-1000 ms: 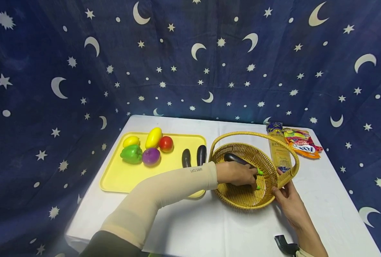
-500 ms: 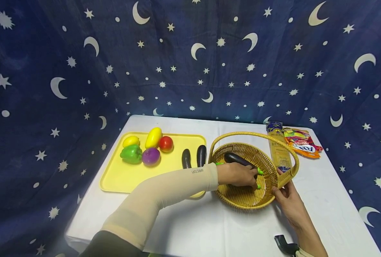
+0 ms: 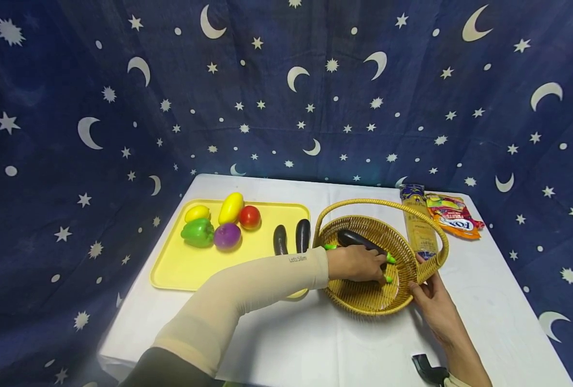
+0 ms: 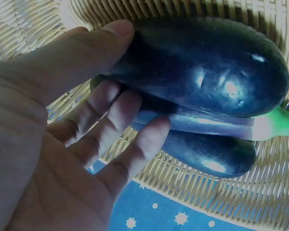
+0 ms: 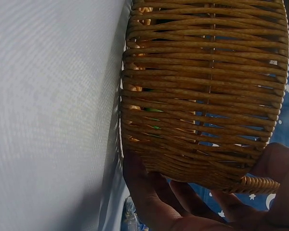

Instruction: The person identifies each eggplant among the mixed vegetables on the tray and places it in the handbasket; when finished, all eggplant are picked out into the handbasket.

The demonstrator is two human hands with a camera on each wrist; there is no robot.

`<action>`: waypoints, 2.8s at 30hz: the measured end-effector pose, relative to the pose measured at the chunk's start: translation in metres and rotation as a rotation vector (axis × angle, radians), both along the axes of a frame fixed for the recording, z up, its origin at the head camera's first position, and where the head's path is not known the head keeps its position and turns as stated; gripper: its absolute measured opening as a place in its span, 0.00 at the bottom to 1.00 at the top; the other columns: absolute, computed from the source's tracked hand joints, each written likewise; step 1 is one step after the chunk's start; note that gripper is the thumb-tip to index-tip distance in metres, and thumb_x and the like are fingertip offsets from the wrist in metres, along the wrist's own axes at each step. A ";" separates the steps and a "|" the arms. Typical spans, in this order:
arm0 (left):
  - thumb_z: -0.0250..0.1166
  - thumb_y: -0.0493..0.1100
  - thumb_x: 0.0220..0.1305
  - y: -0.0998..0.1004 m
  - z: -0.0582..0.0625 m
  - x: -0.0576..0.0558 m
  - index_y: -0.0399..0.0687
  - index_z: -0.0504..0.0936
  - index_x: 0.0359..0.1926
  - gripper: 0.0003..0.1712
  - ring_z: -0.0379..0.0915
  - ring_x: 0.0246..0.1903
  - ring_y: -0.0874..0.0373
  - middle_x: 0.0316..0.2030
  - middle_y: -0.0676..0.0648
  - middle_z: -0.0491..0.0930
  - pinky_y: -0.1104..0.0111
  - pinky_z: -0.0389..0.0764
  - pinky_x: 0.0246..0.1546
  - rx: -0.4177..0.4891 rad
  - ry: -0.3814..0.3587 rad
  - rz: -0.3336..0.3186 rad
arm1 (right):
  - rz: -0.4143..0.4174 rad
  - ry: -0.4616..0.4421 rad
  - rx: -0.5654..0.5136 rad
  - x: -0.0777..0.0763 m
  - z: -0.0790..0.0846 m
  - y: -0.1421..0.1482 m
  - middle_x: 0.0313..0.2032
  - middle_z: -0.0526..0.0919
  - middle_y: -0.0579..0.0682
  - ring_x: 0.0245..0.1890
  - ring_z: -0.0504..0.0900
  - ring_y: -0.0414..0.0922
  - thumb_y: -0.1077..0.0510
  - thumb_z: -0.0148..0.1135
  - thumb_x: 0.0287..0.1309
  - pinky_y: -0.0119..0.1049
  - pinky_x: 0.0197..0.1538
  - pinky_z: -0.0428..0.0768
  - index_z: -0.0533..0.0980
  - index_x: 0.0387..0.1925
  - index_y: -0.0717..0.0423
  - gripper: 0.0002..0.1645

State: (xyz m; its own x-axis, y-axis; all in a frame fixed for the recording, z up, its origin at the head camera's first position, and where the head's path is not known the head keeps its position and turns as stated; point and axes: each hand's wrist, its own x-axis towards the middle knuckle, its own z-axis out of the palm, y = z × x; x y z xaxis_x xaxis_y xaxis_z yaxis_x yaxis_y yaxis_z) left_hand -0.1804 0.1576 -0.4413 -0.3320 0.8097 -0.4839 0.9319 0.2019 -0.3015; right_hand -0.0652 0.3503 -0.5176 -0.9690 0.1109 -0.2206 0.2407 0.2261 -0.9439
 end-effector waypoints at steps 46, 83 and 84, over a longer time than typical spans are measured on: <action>0.72 0.47 0.70 -0.212 -0.054 -0.041 0.48 0.67 0.80 0.42 0.79 0.59 0.38 0.67 0.31 0.71 0.48 0.81 0.64 1.161 -0.302 1.114 | -0.017 -0.086 0.063 -0.004 -0.001 0.002 0.85 0.44 0.67 0.74 0.65 0.44 0.55 0.48 0.84 0.10 0.53 0.73 0.34 0.85 0.21 0.47; 0.74 0.35 0.56 -0.210 -0.068 -0.051 0.48 0.73 0.76 0.45 0.77 0.46 0.45 0.58 0.29 0.78 0.60 0.83 0.41 1.153 -0.422 1.187 | -0.014 -0.069 0.057 -0.007 0.004 -0.001 0.86 0.40 0.66 0.82 0.54 0.63 0.58 0.48 0.84 0.09 0.53 0.72 0.35 0.85 0.20 0.48; 0.74 0.34 0.55 -0.210 -0.069 -0.051 0.49 0.73 0.75 0.45 0.77 0.45 0.45 0.59 0.29 0.77 0.61 0.83 0.40 1.155 -0.425 1.188 | -0.014 -0.066 0.058 -0.007 0.004 -0.001 0.86 0.40 0.66 0.82 0.55 0.62 0.58 0.47 0.84 0.09 0.53 0.72 0.35 0.85 0.21 0.48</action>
